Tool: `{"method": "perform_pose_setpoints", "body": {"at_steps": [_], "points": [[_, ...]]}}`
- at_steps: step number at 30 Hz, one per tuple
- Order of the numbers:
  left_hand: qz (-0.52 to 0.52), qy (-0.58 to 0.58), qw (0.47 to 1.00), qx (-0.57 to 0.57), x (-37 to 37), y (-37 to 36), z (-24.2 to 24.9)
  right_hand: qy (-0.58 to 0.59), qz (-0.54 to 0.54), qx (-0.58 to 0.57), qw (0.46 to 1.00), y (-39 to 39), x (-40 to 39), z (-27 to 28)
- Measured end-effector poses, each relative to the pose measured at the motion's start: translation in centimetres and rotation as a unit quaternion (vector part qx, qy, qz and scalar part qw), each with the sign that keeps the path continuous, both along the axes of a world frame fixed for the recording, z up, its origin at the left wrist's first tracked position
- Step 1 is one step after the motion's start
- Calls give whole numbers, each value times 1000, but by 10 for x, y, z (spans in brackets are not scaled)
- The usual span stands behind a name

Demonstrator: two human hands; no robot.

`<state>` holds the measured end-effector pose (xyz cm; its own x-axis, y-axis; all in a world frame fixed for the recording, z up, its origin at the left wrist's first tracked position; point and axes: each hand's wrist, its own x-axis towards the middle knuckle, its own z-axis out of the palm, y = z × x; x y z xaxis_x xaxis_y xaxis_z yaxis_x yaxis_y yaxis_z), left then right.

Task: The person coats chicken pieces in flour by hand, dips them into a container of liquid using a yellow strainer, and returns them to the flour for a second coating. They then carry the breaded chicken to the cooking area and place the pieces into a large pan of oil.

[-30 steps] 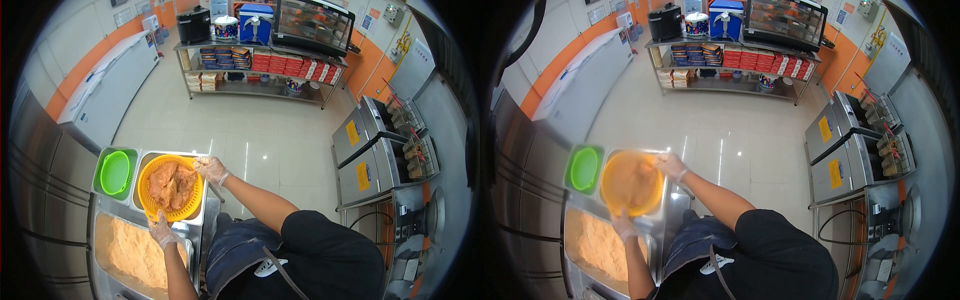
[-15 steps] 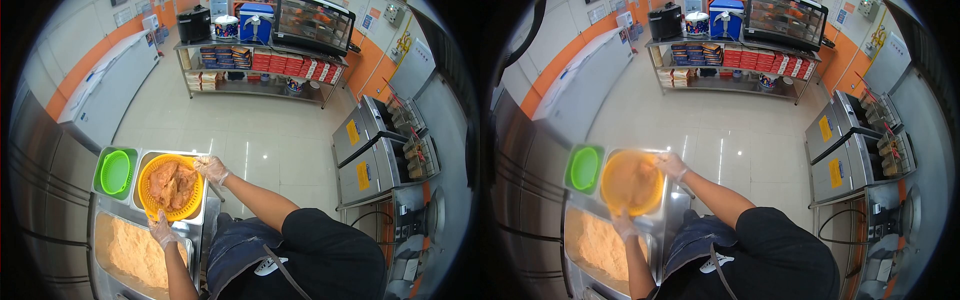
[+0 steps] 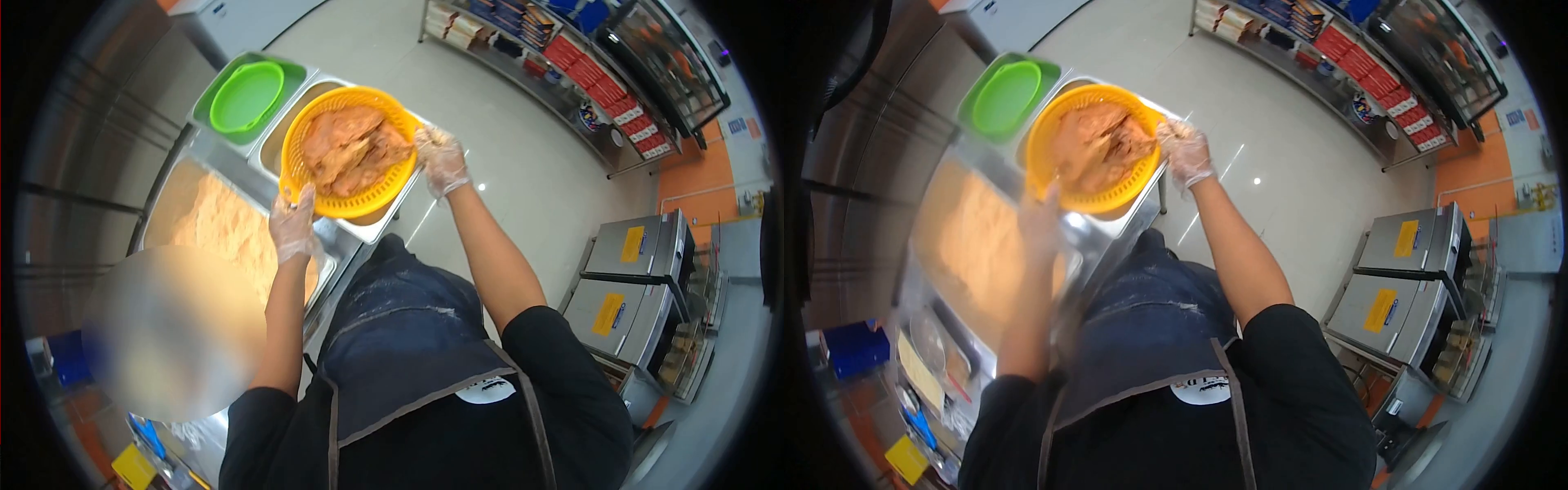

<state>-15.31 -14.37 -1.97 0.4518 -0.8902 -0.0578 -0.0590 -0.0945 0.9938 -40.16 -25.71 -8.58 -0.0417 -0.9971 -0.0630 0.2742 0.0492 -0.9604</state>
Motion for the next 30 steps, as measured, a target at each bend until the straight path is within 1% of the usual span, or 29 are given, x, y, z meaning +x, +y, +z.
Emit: {"method": "perform_pose_setpoints", "body": {"at_steps": [1,4,5,8,11,13,14,15,16,17,19,20,21,22,24,26,28,30], "points": [[0,33,999,-11,2,0,-5,-18,-12,3,1000,1,1,0],[14,70,997,23,4,-4,-10,0,-7,13,1000,1,-1,6],[20,99,995,18,4,-5,-12,20,-11,12,1000,1,-2,7],[22,92,995,13,2,-3,-7,-3,-16,3,1000,4,1,11],[-10,10,1000,28,11,-8,-22,183,-5,-24,983,5,-7,18],[-6,-74,995,63,24,-15,-42,319,26,-33,947,2,-11,23],[0,-33,998,59,22,-18,-39,208,17,-49,977,0,-4,28],[-2,57,997,53,18,-18,-27,97,10,-61,993,-1,3,33],[-10,133,990,45,18,-17,-11,74,25,-70,995,-4,8,46],[-14,142,989,37,23,-17,3,51,36,-74,995,-5,10,67],[-22,145,989,17,37,-12,21,121,98,-79,985,-4,8,99],[-24,138,990,2,44,-6,36,141,109,-100,979,2,17,115],[-27,128,991,-33,53,2,54,161,120,-123,972,8,27,130],[-27,73,995,-68,68,10,62,179,131,-146,964,14,38,139],[5,-6,995,-98,98,30,78,264,176,-218,923,27,60,144],[49,-89,995,-18,129,60,85,331,204,-277,879,42,85,140],[78,-187,976,78,160,92,90,381,214,-324,839,61,116,130],[88,-292,933,189,179,130,95,330,246,-335,848,87,146,126]]}}
